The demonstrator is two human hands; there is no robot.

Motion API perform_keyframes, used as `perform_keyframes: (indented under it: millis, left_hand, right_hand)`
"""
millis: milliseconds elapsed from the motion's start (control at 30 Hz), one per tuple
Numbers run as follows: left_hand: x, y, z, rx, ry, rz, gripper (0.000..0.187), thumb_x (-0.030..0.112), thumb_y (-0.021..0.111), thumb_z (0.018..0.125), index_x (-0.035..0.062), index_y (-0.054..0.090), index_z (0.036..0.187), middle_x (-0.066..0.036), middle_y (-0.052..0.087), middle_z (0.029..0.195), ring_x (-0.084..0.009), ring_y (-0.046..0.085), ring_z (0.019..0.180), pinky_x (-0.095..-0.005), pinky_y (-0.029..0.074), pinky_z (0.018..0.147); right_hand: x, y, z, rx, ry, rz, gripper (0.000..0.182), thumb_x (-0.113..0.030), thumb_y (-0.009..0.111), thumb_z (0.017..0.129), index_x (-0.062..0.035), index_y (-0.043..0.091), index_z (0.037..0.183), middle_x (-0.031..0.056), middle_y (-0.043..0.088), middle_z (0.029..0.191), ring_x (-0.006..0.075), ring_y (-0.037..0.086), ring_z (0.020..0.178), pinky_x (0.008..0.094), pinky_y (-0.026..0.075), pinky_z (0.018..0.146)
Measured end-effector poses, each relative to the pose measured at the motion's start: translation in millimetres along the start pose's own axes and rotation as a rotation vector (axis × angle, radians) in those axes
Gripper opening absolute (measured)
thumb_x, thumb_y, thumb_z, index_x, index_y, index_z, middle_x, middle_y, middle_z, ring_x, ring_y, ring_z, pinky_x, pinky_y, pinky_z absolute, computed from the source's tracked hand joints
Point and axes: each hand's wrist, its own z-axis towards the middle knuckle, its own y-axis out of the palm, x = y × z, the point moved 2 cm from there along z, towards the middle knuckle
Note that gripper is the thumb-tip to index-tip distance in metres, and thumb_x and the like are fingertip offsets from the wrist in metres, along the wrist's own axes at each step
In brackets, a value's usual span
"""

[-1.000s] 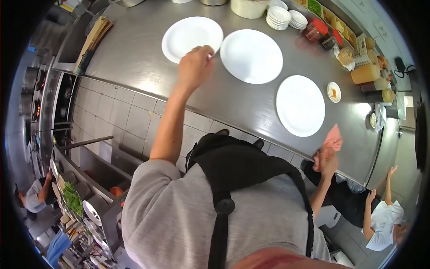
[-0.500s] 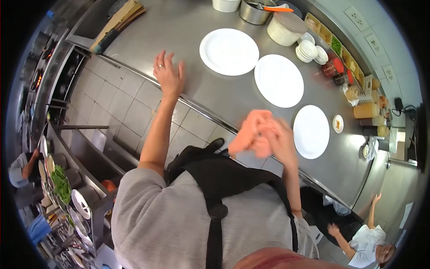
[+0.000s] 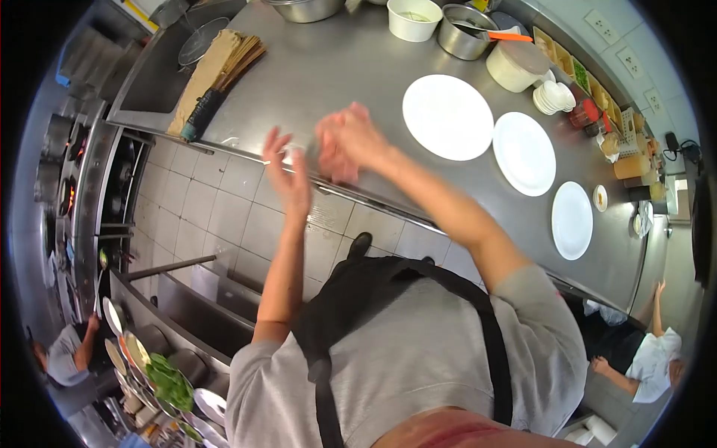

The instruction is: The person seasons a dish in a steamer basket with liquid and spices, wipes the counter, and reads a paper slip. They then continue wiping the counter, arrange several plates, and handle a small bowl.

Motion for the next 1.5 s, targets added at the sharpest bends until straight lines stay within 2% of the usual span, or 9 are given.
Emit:
perform_keyframes:
  millis: [200, 267, 333, 433, 633, 767, 1100, 1467, 1500]
  left_hand:
    - [-58.5, -166.7, 46.3, 0.287, -0.085, 0.091, 0.023, 0.017, 0.043, 0.093, 0.0052, 0.051, 0.111, -0.009, 0.047, 0.126, -0.0168, 0.045, 0.112, -0.0313, 0.036, 0.09]
    - [-70.8, -194.9, 46.9, 0.356, -0.199, 0.094, 0.024, 0.021, 0.043, 0.094, 0.0054, 0.052, 0.11, -0.007, 0.051, 0.121, -0.0157, 0.047, 0.109, -0.031, 0.036, 0.089]
    - [-65.2, -185.2, 53.7, 0.309, -0.212, 0.074, 0.023, 0.018, 0.044, 0.093, 0.0039, 0.052, 0.109, -0.008, 0.051, 0.12, -0.0141, 0.048, 0.105, -0.0288, 0.036, 0.088]
    - [-53.2, -143.1, 73.9, 0.122, -0.172, -0.012, 0.021, 0.015, 0.046, 0.092, 0.0023, 0.052, 0.107, -0.008, 0.051, 0.119, -0.0133, 0.048, 0.103, -0.027, 0.036, 0.087]
    - [-18.4, -36.9, 104.6, -0.43, 0.071, -0.171, 0.019, 0.012, 0.051, 0.089, 0.0011, 0.054, 0.105, -0.013, 0.049, 0.122, -0.0192, 0.048, 0.107, -0.0294, 0.04, 0.085]
    - [-8.8, 31.6, 101.4, -0.761, 0.184, -0.157, 0.02, 0.015, 0.056, 0.086, 0.0032, 0.056, 0.103, -0.014, 0.05, 0.121, -0.0208, 0.05, 0.106, -0.0297, 0.042, 0.08]
    - [95.1, 154.7, 10.7, -1.382, 0.379, -0.277, 0.029, 0.02, 0.061, 0.08, 0.0071, 0.056, 0.106, -0.013, 0.049, 0.122, -0.0269, 0.047, 0.113, -0.036, 0.041, 0.087]
    - [155.0, 240.1, -88.9, -1.21, 0.71, -0.093, 0.043, 0.019, 0.063, 0.077, 0.0023, 0.053, 0.115, -0.015, 0.045, 0.129, -0.0328, 0.038, 0.121, -0.0413, 0.034, 0.096]
    - [154.6, 249.8, -100.5, -1.181, 0.675, -0.061, 0.043, 0.019, 0.063, 0.077, 0.0023, 0.053, 0.115, -0.015, 0.045, 0.129, -0.0328, 0.038, 0.121, -0.0413, 0.034, 0.096]
  right_hand:
    - [46.8, -62.5, 108.4, -0.207, 0.151, -0.764, 0.033, -0.039, 0.051, 0.058, -0.0108, 0.062, 0.072, 0.0116, 0.059, 0.072, 0.0308, 0.059, 0.073, 0.0411, 0.044, 0.064]
    - [122.8, -16.6, 142.8, -0.131, 0.062, -0.031, 0.04, -0.045, 0.048, 0.055, -0.0084, 0.058, 0.068, 0.0143, 0.056, 0.064, 0.0328, 0.05, 0.05, 0.0465, 0.032, 0.042]
    - [84.9, -4.1, 139.4, -0.06, -0.023, -0.238, 0.036, -0.043, 0.045, 0.062, -0.0105, 0.057, 0.073, 0.0104, 0.056, 0.067, 0.0293, 0.05, 0.052, 0.0469, 0.032, 0.044]
    - [19.9, 119.3, 147.6, 0.127, 0.149, -0.049, 0.033, -0.017, 0.065, 0.057, -0.0207, 0.062, 0.089, 0.0023, 0.059, 0.093, 0.021, 0.044, 0.101, 0.04, 0.032, 0.088]
    - [-105.3, 58.4, 42.8, -0.4, -0.205, -0.549, 0.004, -0.015, 0.061, 0.064, -0.0128, 0.061, 0.067, 0.0059, 0.061, 0.063, 0.0254, 0.057, 0.063, 0.0367, 0.045, 0.068]
    - [-75.7, 19.3, -46.2, -0.017, -0.01, -0.05, 0.011, -0.011, 0.058, 0.071, -0.0168, 0.063, 0.078, -0.0008, 0.062, 0.078, 0.02, 0.059, 0.085, 0.0333, 0.046, 0.073]
    - [-55.2, -91.7, -274.5, 0.213, 0.561, -0.533, 0.021, -0.02, 0.053, 0.077, -0.0289, 0.057, 0.096, 0.0006, 0.049, 0.112, 0.0261, 0.049, 0.104, 0.0343, 0.047, 0.079]
    - [-17.0, -261.9, -513.9, 0.786, 0.99, -0.867, 0.027, -0.014, 0.057, 0.076, -0.0188, 0.06, 0.103, 0.008, 0.057, 0.103, 0.0267, 0.057, 0.094, 0.034, 0.048, 0.075]
    - [-19.4, -281.5, -518.0, 1.081, 1.08, -0.31, 0.027, -0.012, 0.053, 0.077, -0.0198, 0.06, 0.102, 0.0085, 0.057, 0.098, 0.0273, 0.057, 0.093, 0.0349, 0.047, 0.075]
